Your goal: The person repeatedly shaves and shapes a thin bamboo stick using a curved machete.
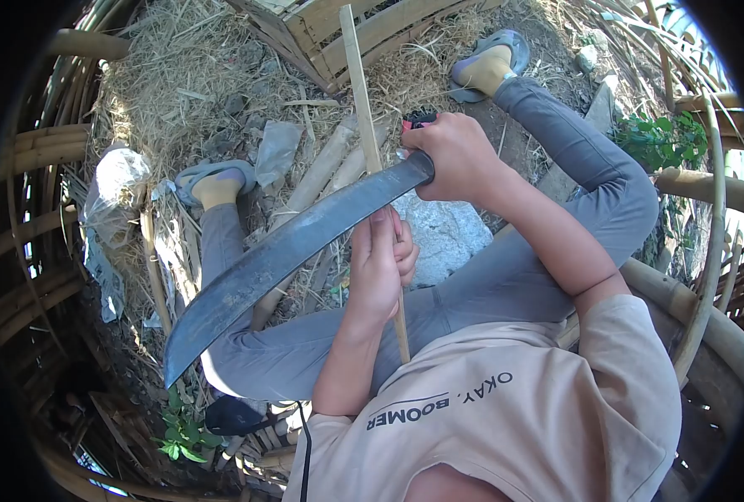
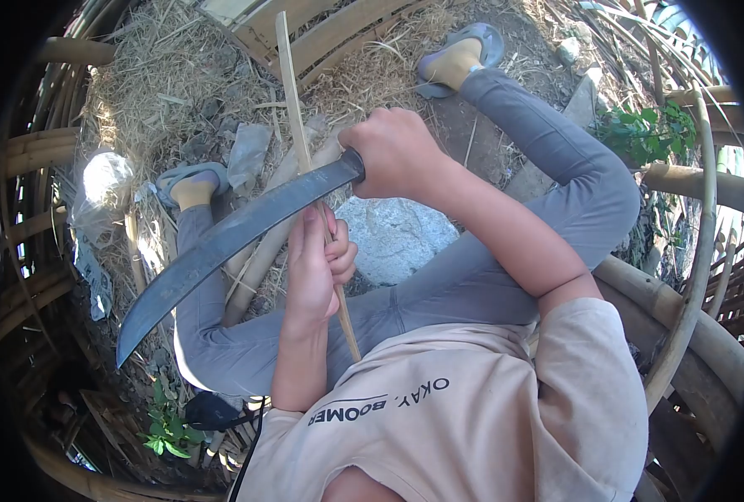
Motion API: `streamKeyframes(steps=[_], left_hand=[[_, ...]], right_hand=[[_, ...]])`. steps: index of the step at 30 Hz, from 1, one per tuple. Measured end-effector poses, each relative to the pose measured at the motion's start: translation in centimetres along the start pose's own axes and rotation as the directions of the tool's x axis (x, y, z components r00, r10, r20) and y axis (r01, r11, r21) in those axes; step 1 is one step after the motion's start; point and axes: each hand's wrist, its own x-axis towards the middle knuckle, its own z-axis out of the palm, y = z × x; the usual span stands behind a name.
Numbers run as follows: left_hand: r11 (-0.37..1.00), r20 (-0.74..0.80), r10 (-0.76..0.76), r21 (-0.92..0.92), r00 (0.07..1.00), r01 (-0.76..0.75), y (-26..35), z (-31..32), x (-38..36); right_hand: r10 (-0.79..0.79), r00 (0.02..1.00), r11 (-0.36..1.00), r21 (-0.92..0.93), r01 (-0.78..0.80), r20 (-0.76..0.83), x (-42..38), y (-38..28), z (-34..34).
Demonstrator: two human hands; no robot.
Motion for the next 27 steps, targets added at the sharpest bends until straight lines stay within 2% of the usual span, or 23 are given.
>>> streamKeyframes(steps=[7, 10, 11, 13, 16, 19, 20, 22, 25, 26, 27], left_hand=[[1.0, -0.009, -0.025, -0.002, 1.0, 0.025, -0.4, -0.3, 0.3], [0.999, 0.013, -0.01, -0.04, 1.0, 0.01, -0.4, -0.6, -0.3], [0.998, 0.029, -0.004, -0.069, 1.0, 0.006, -0.3, -0.9, -0.8], [0.995, 0.089, -0.011, -0.101, 0.996, 0.02, -0.2, -1.1, -0.6], [0.985, 0.209, -0.072, -0.14, 0.975, 0.103, -0.3, -0.1, 0.2], [0.952, 0.279, -0.116, -0.243, 0.953, 0.187, -0.5, -0.5, 0.5], [0.936, 0.29, -0.104, -0.296, 0.951, 0.192, -0.3, -0.9, 0.7], [0.918, 0.266, -0.086, -0.353, 0.96, 0.18, -0.4, -2.4, 0.7], [0.909, 0.239, -0.077, -0.383, 0.968, 0.167, -0.6, -2.8, 0.6], [0.909, 0.238, -0.076, -0.383, 0.968, 0.165, -0.6, -2.6, 0.6], [0.909, 0.237, -0.074, -0.384, 0.969, 0.164, -0.6, -2.4, 0.5]], right_hand=[[0.003, 1.0, 1.0, -0.027, -0.003, 0.002, 0.1, 1.1, 0.0], [0.064, 0.992, 0.994, -0.076, -0.072, -0.106, 0.6, 3.1, 0.0], [0.078, 0.96, 0.992, -0.072, -0.101, -0.268, 0.9, 4.9, -0.6], [0.153, 0.934, 0.988, 0.084, -0.133, -0.322, 1.8, 8.0, -1.4], [0.174, 0.951, 0.98, 0.143, -0.14, -0.257, 0.9, 7.3, -1.9], [0.038, 0.995, 0.965, 0.261, -0.014, -0.089, 0.0, 3.8, -1.1], [-0.012, 0.998, 0.976, 0.215, 0.024, -0.059, -0.2, 2.8, -0.6], [-0.102, 0.995, 0.988, 0.121, 0.101, 0.0, -0.6, 1.4, 0.3], [-0.077, 0.997, 0.986, 0.149, 0.077, 0.0, -0.8, 0.1, 1.1], [-0.057, 0.996, 0.984, 0.171, 0.044, 0.07, -0.8, 0.1, 0.9], [-0.054, 0.997, 0.977, 0.211, 0.041, 0.057, -0.9, 0.1, 1.1]])
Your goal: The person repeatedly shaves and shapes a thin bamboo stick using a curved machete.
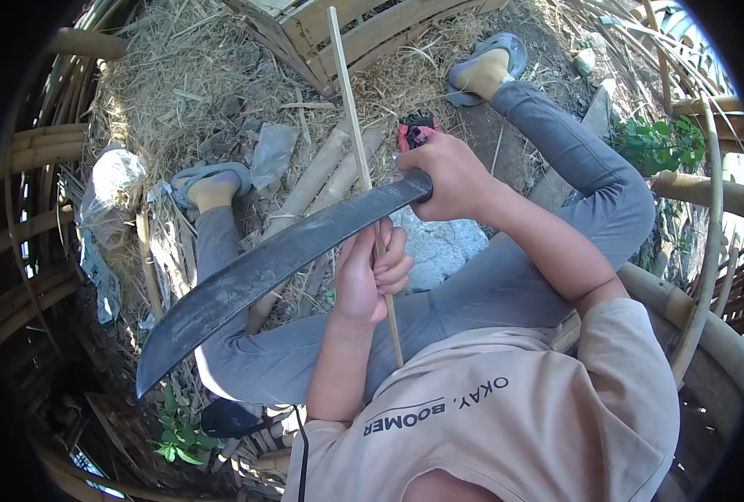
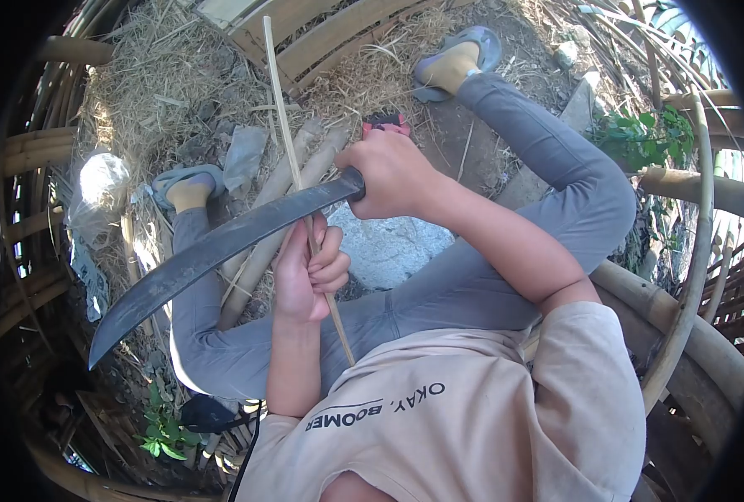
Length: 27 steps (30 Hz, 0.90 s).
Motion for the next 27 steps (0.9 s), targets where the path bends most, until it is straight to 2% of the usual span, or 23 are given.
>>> streamKeyframes(steps=[2, 3, 5, 9, 12, 15, 18, 20, 22, 25, 27], left_hand=[[1.0, 0.087, 0.002, 0.003, 0.996, -0.002, -0.1, 0.2, -0.1], [1.0, 0.127, 0.004, 0.003, 0.992, -0.005, -0.1, 0.2, -0.3], [1.0, 0.079, 0.012, -0.01, 0.997, -0.011, 0.0, 0.4, -0.4], [1.0, 0.028, 0.008, 0.01, 1.0, -0.008, -0.2, 0.1, -0.3], [0.999, 0.008, 0.003, 0.036, 1.0, -0.003, -0.2, 0.5, -0.2], [0.999, -0.025, -0.007, 0.052, 1.0, 0.008, -0.1, 0.5, -0.2], [0.999, 0.031, 0.036, 0.009, 0.999, -0.036, -0.3, -0.1, -0.5], [0.998, 0.014, 0.017, 0.056, 1.0, -0.018, -0.3, 0.4, -0.6], [0.997, 0.017, 0.004, 0.076, 1.0, -0.006, -0.1, 0.7, -0.1], [0.999, 0.025, -0.019, 0.048, 1.0, 0.017, -0.2, 0.8, 0.5], [1.0, 0.019, -0.026, 0.016, 0.999, 0.025, -0.2, 0.1, 0.7]], right_hand=[[-0.003, 1.0, 0.997, 0.083, 0.005, -0.025, -0.3, 0.1, 0.4], [0.003, 0.998, 0.998, 0.064, 0.001, -0.062, -0.3, 0.1, 0.4], [0.004, 0.991, 1.0, 0.026, -0.001, -0.136, 0.2, 0.1, 0.2], [0.055, 0.991, 0.992, -0.103, -0.068, -0.124, 0.8, 1.2, -0.1], [0.116, 0.992, 0.988, -0.097, -0.121, -0.056, 1.0, 1.3, -0.7], [0.114, 0.991, 0.979, -0.162, -0.124, -0.072, 1.2, 1.7, -1.1], [0.175, 0.973, 0.96, -0.193, -0.202, -0.149, 1.7, 3.5, -2.0], [0.274, 0.907, 0.93, -0.153, -0.335, -0.32, 2.2, 6.6, -2.9], [0.328, 0.894, 0.931, -0.06, -0.361, -0.304, 2.0, 7.3, -4.9], [0.307, 0.925, 0.942, -0.064, -0.328, -0.225, 0.9, 6.3, -4.4], [0.174, 0.977, 0.977, -0.1, -0.186, -0.12, 0.5, 4.4, -3.0]])
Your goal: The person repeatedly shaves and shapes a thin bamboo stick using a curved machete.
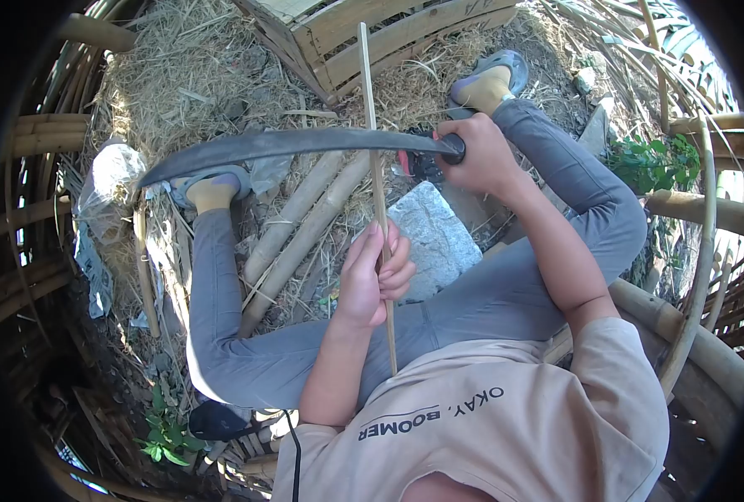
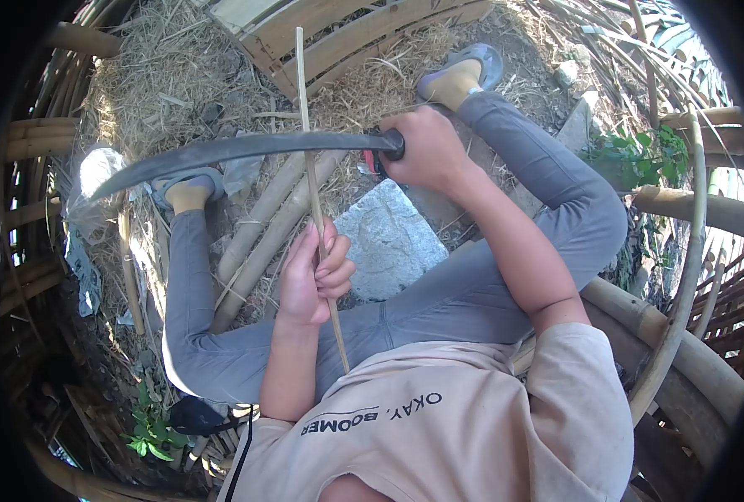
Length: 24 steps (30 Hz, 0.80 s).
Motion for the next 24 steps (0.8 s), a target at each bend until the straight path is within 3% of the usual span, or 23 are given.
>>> streamKeyframes(steps=[4, 5, 8, 13, 24], left_hand=[[0.994, -0.199, 0.059, 0.098, 0.978, -0.04, 0.1, -1.0, -0.1], [0.994, -0.219, 0.047, 0.108, 0.975, -0.023, -0.1, -1.1, 0.0], [0.99, -0.284, 0.049, 0.143, 0.958, -0.008, -0.7, -0.3, -0.1], [0.991, -0.251, 0.052, 0.131, 0.967, -0.019, -0.6, -0.1, -0.1], [0.993, -0.25, 0.041, 0.116, 0.967, -0.012, -0.8, -0.4, -0.4]], right_hand=[[-0.196, 0.967, 0.976, -0.061, 0.208, 0.16, -1.2, -3.8, 2.7], [-0.171, 0.957, 0.981, -0.052, 0.188, 0.234, -1.4, -5.0, 2.7], [-0.183, 0.963, 0.982, -0.006, 0.188, 0.2, -1.9, -5.8, 3.3], [-0.134, 0.975, 0.988, 0.098, 0.117, 0.18, -2.1, -5.6, 4.1], [-0.143, 0.977, 0.989, -0.002, 0.145, 0.156, -1.7, -5.3, 4.1]])
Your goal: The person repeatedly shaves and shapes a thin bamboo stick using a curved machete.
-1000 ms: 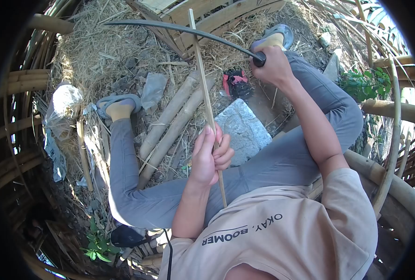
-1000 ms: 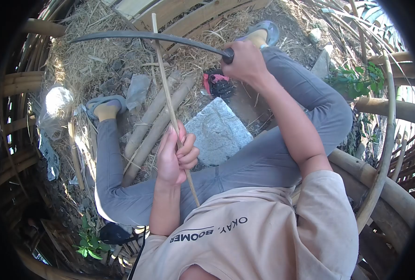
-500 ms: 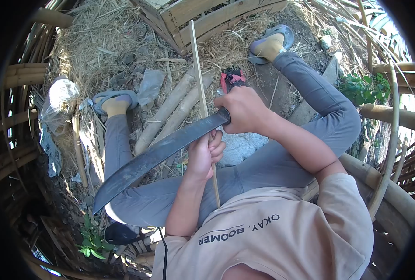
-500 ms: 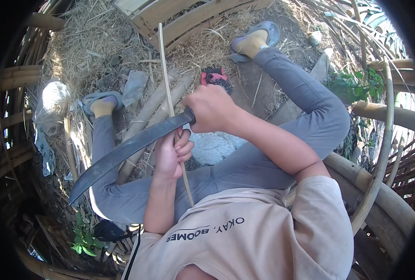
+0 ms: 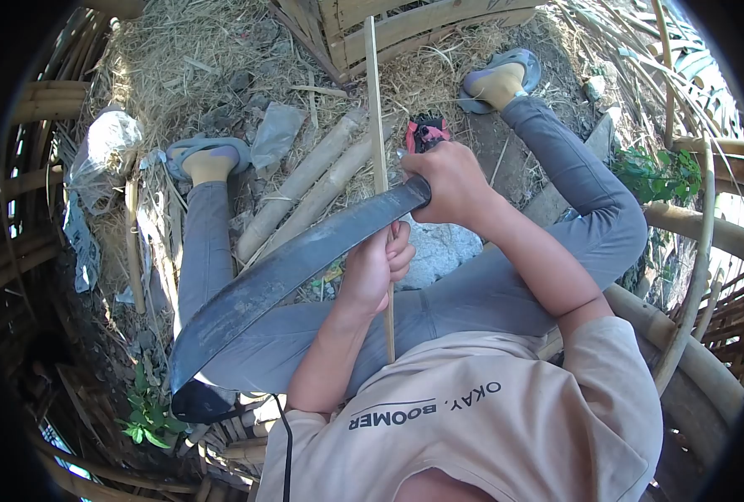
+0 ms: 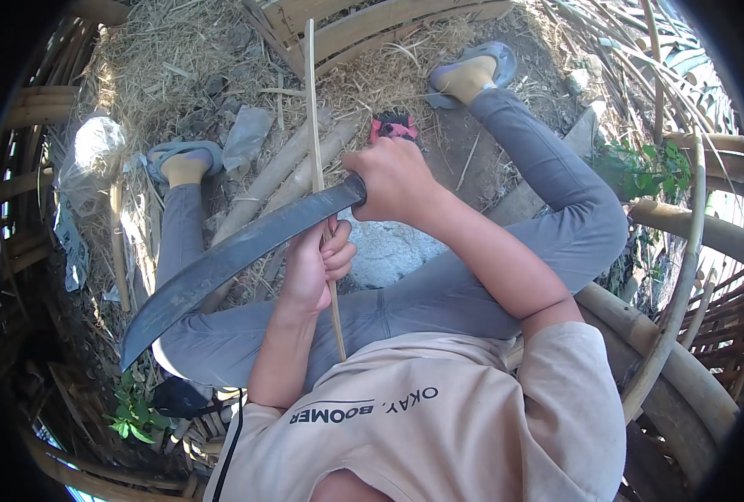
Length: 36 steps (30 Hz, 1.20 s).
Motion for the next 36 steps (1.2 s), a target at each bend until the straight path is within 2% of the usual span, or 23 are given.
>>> streamKeyframes(steps=[4, 6, 7, 8, 12, 13, 15, 19, 20, 23, 26, 29, 36], left_hand=[[1.0, 0.071, 0.009, -0.029, 0.997, -0.007, -0.2, 0.1, -0.6], [1.0, 0.113, -0.003, -0.02, 0.994, 0.005, -0.6, 0.4, -0.8], [1.0, 0.135, -0.017, -0.008, 0.991, 0.019, -0.8, 0.6, -0.7], [1.0, 0.16, -0.029, 0.004, 0.987, 0.029, -1.0, 0.9, -0.6], [1.0, 0.245, -0.023, 0.024, 0.969, 0.017, -1.2, 1.7, -0.3], [1.0, 0.255, -0.017, 0.03, 0.967, 0.009, -1.1, 1.8, -0.3], [0.997, 0.173, 0.003, 0.076, 0.985, -0.016, -0.9, 1.9, -0.6], [0.975, 0.046, 0.088, 0.203, 0.995, -0.096, -0.7, 2.1, -0.5], [0.97, 0.043, 0.091, 0.22, 0.995, -0.099, -0.8, 2.1, -0.4], [0.964, 0.028, 0.089, 0.247, 0.996, -0.093, -1.1, 1.9, -0.3], [0.97, 0.014, 0.065, 0.235, 0.998, -0.066, -1.2, 1.8, -0.2], [0.975, 0.006, 0.049, 0.216, 0.999, -0.049, -1.0, 1.5, -0.1], [0.979, 0.003, 0.043, 0.201, 0.999, -0.043, -0.7, 1.3, -0.2]], right_hand=[[0.014, 0.994, 0.998, -0.053, -0.019, -0.107, 0.4, 1.4, -0.7], [0.096, 0.955, 0.983, -0.127, -0.136, -0.279, 1.7, 4.1, -1.8], [0.198, 0.929, 0.976, -0.028, -0.218, -0.313, 2.5, 5.6, -2.3], [0.209, 0.928, 0.977, 0.024, -0.212, -0.308, 2.2, 6.6, -2.9], [0.161, 0.929, 0.985, 0.119, -0.128, -0.334, 1.2, 6.6, -4.4], [0.183, 0.941, 0.977, 0.155, -0.143, -0.286, 0.9, 6.0, -4.5], [0.226, 0.956, 0.956, 0.23, -0.181, -0.186, 0.6, 4.6, -4.2], [0.083, 0.968, 0.992, 0.112, -0.058, -0.235, 0.1, 1.9, -2.9], [0.131, 0.989, 0.988, 0.089, -0.124, -0.074, 0.3, 1.4, -3.2], [0.111, 0.993, 0.994, -0.007, -0.111, -0.051, 0.1, 0.9, -3.0], [0.122, 0.984, 0.991, -0.032, -0.128, -0.127, 0.3, 1.2, -2.8], [0.216, 0.976, 0.976, -0.036, -0.215, 0.006, 1.1, 1.2, -2.8], [0.159, 0.985, 0.986, -0.037, -0.162, -0.073, 1.6, 2.5, -2.2]])
